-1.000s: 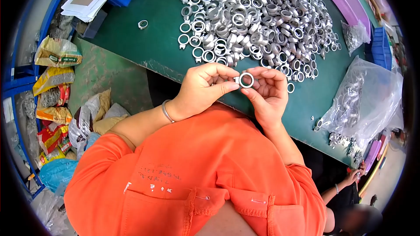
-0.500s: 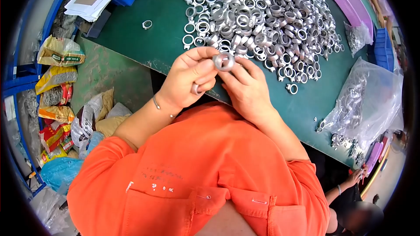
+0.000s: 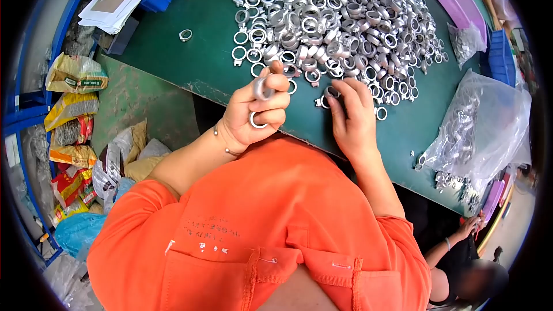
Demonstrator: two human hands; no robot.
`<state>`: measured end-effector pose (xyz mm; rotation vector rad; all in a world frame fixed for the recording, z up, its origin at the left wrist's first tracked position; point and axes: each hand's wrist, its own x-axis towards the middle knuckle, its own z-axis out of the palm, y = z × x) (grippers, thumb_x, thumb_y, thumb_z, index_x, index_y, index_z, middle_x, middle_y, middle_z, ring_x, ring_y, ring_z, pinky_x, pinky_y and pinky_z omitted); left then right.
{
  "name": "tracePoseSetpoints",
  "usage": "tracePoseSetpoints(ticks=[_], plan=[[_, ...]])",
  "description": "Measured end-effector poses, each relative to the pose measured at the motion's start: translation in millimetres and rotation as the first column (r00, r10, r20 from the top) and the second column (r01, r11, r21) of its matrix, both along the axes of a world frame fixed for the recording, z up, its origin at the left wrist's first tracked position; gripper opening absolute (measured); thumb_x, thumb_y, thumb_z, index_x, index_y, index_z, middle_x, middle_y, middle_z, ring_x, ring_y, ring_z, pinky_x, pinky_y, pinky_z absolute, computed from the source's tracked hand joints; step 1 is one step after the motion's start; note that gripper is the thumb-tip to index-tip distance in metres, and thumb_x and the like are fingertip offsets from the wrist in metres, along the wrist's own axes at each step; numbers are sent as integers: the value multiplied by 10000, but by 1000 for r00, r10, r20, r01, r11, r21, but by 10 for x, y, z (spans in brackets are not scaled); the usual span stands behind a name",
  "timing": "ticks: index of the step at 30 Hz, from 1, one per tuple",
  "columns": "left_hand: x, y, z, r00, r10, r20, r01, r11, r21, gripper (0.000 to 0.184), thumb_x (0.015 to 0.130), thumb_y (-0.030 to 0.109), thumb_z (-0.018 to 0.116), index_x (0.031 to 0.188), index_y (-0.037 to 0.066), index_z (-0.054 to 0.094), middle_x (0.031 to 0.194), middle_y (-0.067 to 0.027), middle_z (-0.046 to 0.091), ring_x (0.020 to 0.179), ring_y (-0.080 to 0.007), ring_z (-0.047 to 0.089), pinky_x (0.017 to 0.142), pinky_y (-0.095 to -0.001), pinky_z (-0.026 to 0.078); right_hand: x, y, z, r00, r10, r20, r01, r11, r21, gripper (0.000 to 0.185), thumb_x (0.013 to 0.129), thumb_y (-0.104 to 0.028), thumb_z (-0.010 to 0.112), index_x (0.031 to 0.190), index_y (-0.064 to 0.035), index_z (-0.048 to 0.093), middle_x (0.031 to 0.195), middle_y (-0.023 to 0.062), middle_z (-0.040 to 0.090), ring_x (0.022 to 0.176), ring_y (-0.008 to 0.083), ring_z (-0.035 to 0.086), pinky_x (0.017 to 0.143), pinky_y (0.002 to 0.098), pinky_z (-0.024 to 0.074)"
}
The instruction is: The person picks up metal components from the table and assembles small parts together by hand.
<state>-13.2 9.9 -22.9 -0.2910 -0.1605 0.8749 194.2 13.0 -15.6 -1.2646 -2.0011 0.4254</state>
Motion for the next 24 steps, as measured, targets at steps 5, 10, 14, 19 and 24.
tracePoseSetpoints(ticks=[5, 10, 14, 19, 24], plan=[[56, 31, 122, 980, 26, -196, -12, 997, 70, 287, 968, 264, 375, 1056, 63, 559, 693, 16, 428, 611, -93, 381, 425, -205, 297, 12, 9, -42, 999, 2, 40, -3, 1000, 20, 204, 721, 6, 665, 912, -12, 597, 949, 130, 540, 813, 293, 521, 707, 348, 437], [129, -6, 191, 640, 20, -768, 129, 983, 132, 181, 938, 185, 465, 952, 31, 558, 715, -22, 461, 605, -72, 407, 418, -167, 315, 101, -95, -13, 931, -39, -362, -75, 952, -297, 127, 753, 42, 654, 859, 3, 596, 828, 86, 559, 693, 157, 542, 607, 240, 432], [228, -35, 261, 340, 142, -930, 300, 921, 250, 97, 893, 85, 539, 958, 19, 565, 766, -31, 528, 554, -47, 429, 431, -164, 326, 40, -170, 39, 684, -157, -712, -298, 831, -469, 107, 771, 41, 644, 868, 12, 608, 838, 67, 591, 753, 141, 573, 648, 231, 460], [248, -44, 342, 236, 267, -934, 346, 875, 338, 99, 890, 88, 547, 932, 5, 582, 739, -14, 532, 529, -37, 425, 435, -170, 324, 7, -151, 24, 767, 59, -639, -301, 912, -278, 147, 739, 35, 672, 872, -2, 623, 888, 98, 630, 792, 182, 604, 693, 254, 481], [235, -62, 340, 173, 389, -905, 366, 828, 425, 57, 858, 47, 582, 882, -4, 589, 769, -7, 530, 561, -42, 446, 467, -172, 340, -45, -111, 80, 873, 162, -461, -229, 969, -94, 196, 697, 65, 684, 866, -17, 629, 902, 109, 627, 835, 227, 621, 704, 285, 507]])
